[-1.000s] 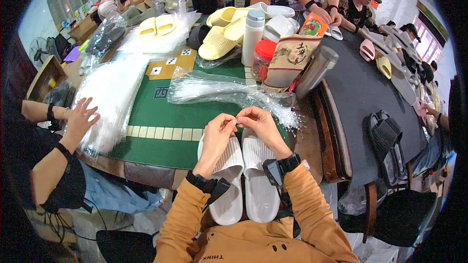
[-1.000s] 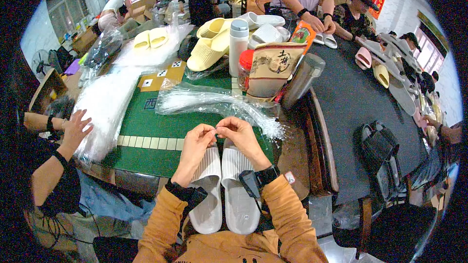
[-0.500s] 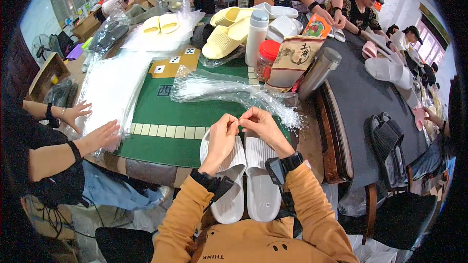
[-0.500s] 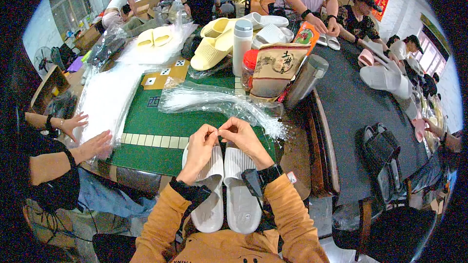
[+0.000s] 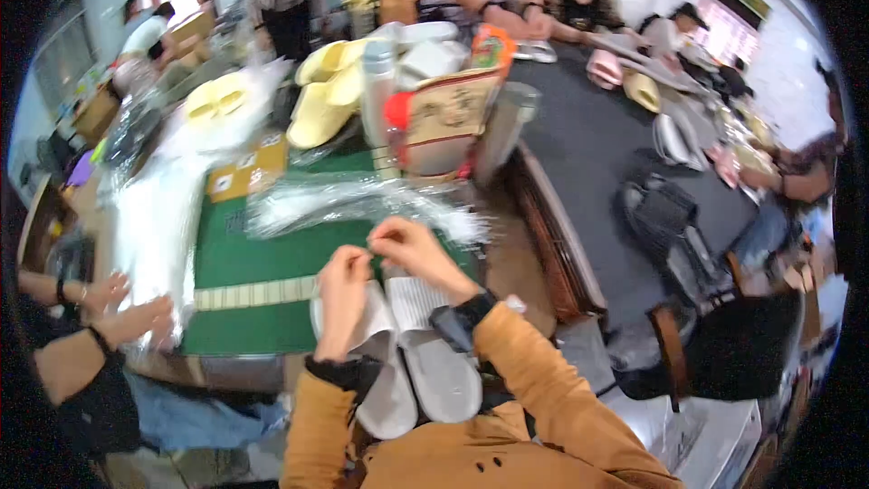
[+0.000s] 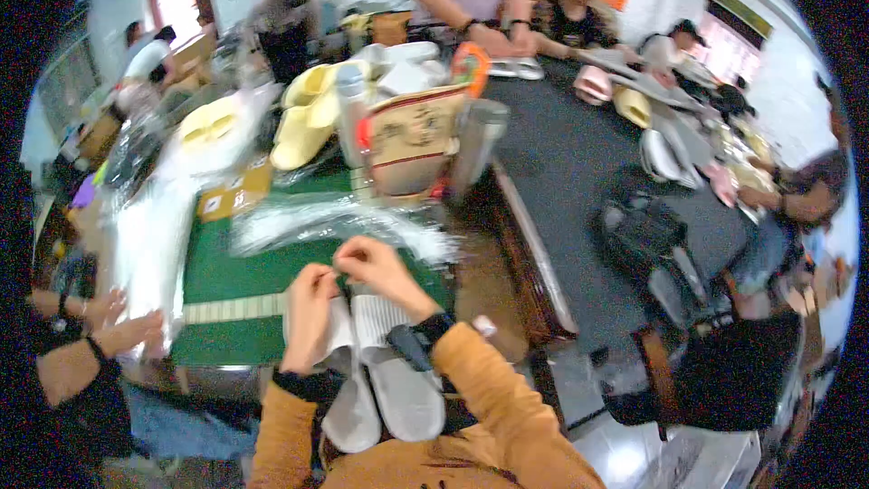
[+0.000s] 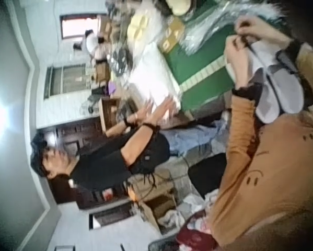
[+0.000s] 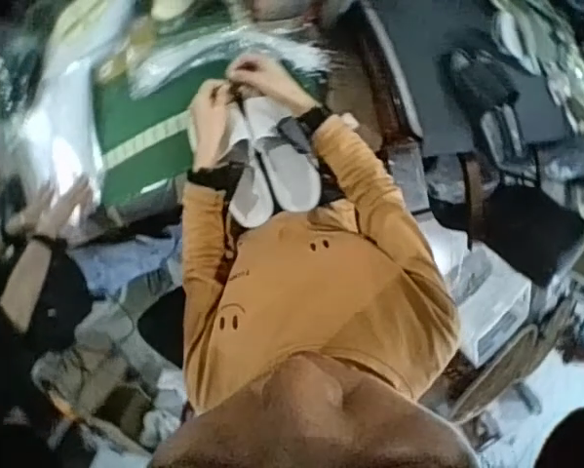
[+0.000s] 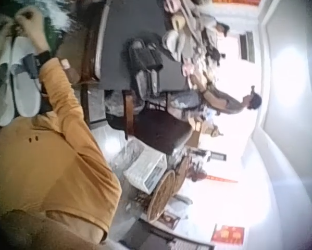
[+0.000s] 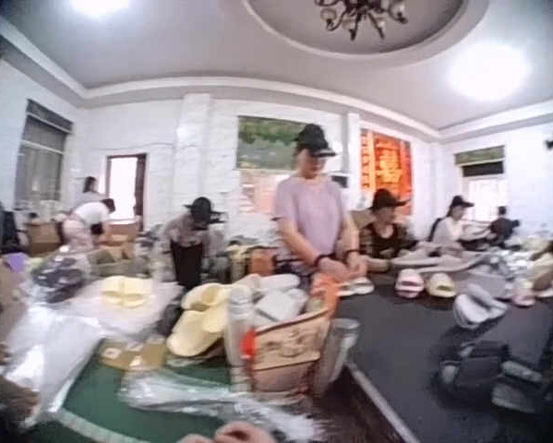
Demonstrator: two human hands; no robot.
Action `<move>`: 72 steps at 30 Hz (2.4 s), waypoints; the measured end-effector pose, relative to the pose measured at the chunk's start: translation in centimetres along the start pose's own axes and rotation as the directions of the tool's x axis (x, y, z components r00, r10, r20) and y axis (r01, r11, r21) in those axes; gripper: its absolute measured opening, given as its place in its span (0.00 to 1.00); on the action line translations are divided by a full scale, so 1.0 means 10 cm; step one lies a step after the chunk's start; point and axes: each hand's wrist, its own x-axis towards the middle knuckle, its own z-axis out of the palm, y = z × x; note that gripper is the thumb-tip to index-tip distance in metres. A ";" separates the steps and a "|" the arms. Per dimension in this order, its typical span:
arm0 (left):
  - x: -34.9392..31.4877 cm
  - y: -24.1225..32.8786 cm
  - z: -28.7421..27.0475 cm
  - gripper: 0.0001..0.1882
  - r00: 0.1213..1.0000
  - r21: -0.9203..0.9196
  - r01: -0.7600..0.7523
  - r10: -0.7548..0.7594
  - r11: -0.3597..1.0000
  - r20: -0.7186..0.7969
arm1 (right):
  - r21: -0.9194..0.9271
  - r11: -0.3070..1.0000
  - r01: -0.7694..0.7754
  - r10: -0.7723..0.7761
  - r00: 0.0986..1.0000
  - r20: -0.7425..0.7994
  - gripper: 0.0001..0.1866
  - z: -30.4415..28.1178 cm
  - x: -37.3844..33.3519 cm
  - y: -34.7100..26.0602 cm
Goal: Inspecting and tagging plastic sandals at a manufacturing or processing station.
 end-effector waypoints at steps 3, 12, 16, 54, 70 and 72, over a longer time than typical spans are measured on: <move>-0.01 0.05 -0.04 0.12 1.000 -0.051 0.025 -0.026 0.998 -0.010 | -0.277 0.922 0.272 -0.311 0.945 -0.106 0.17 0.04 0.00 0.01; -0.19 0.41 -0.15 0.13 0.949 0.125 -0.295 0.275 0.947 0.155 | -0.633 0.699 0.332 -0.511 0.852 -0.118 0.10 -0.55 -1.44 -1.29; -0.63 0.73 -0.12 0.18 0.852 0.234 -0.457 0.346 0.858 0.393 | -0.733 0.678 -0.061 -0.494 0.701 -0.515 0.08 -1.14 -2.06 -1.74; -0.67 0.55 -1.37 0.26 0.767 0.472 -0.416 0.021 0.777 0.641 | -0.796 0.432 0.424 -0.188 0.905 0.381 0.36 0.04 -1.54 -1.09; -0.66 0.58 -0.97 0.22 0.944 0.599 -0.313 0.170 0.737 0.284 | -0.848 0.490 0.200 -0.263 0.962 0.075 0.39 0.62 -0.97 -0.47; -0.66 0.61 -0.81 0.25 0.930 0.556 -0.365 0.260 0.747 0.261 | -0.730 0.620 0.288 -0.280 0.950 0.137 0.36 0.62 -1.10 -0.56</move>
